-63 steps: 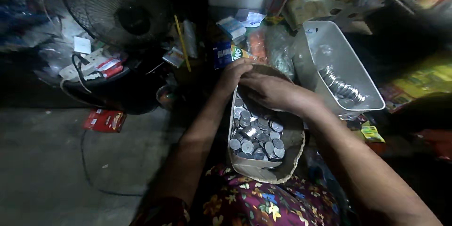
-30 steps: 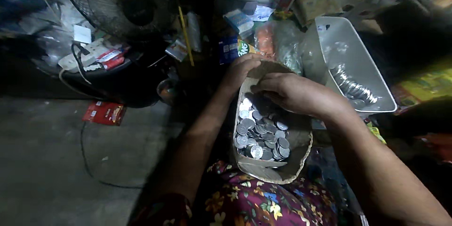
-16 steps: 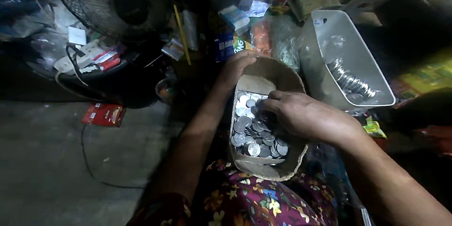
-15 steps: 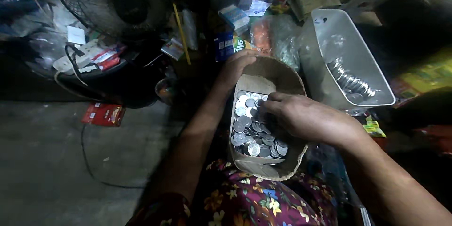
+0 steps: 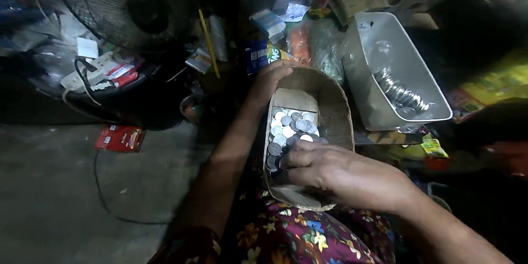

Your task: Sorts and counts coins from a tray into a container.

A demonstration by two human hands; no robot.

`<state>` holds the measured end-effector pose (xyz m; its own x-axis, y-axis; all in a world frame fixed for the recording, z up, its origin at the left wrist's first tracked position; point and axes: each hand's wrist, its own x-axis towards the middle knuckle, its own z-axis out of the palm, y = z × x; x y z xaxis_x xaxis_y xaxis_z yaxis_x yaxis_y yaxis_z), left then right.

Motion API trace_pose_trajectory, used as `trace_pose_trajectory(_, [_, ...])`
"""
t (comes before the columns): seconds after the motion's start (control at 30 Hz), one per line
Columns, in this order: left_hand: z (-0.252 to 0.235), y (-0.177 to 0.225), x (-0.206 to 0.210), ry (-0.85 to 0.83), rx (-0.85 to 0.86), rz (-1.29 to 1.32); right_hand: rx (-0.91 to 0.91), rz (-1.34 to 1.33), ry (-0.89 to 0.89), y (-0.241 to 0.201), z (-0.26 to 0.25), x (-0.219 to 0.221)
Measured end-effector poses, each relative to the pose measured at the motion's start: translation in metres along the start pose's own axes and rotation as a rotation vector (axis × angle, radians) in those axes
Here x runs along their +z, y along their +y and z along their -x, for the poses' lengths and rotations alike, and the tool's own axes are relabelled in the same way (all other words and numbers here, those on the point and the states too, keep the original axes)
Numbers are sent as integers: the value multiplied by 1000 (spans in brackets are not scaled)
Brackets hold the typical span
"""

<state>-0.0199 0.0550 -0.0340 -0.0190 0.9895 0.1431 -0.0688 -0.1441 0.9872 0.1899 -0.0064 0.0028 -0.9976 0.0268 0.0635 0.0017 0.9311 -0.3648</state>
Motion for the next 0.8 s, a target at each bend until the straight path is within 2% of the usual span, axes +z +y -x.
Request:
trace_pose_trajectory(0.13, [-4,-6,-2,-10,22,-22,7,47,14,-1,-5,6])
trace_pose_trajectory(0.23, [-28,-53,-10,-50,205,35,78,-36,66,3,-1,7])
trace_pose_trajectory(0.3, [-19,-39,-7,-36,173,35,139,-193,216,1,1,2])
trace_pose_trajectory(0.37, [3,3,0,-9,-15,-15,213,-391,386,-1,-3,-4])
trace_pose_trajectory(0.4, [5,10,1,-1,-46,-21,259,-475,415,0,-6,-7])
trace_pose_trajectory(0.47, [-6,-12,-3,-17,57,30,340,-546,393,0,-12,-10])
trace_pose_trajectory(0.53, [-27,-53,-8,-57,217,103,377,-466,307,-6,-21,-9])
trace_pose_trajectory(0.57, [-27,-55,-8,-63,230,110,371,-376,258,-11,-26,-8])
trace_pose_trajectory(0.67, [2,1,1,-8,-1,5,275,-78,218,-17,-34,1])
trace_pose_trajectory(0.73, [5,11,3,2,-29,-13,291,22,286,-13,-28,-3])
trace_pose_trajectory(0.8, [2,0,1,-12,35,24,347,101,347,1,-19,-13])
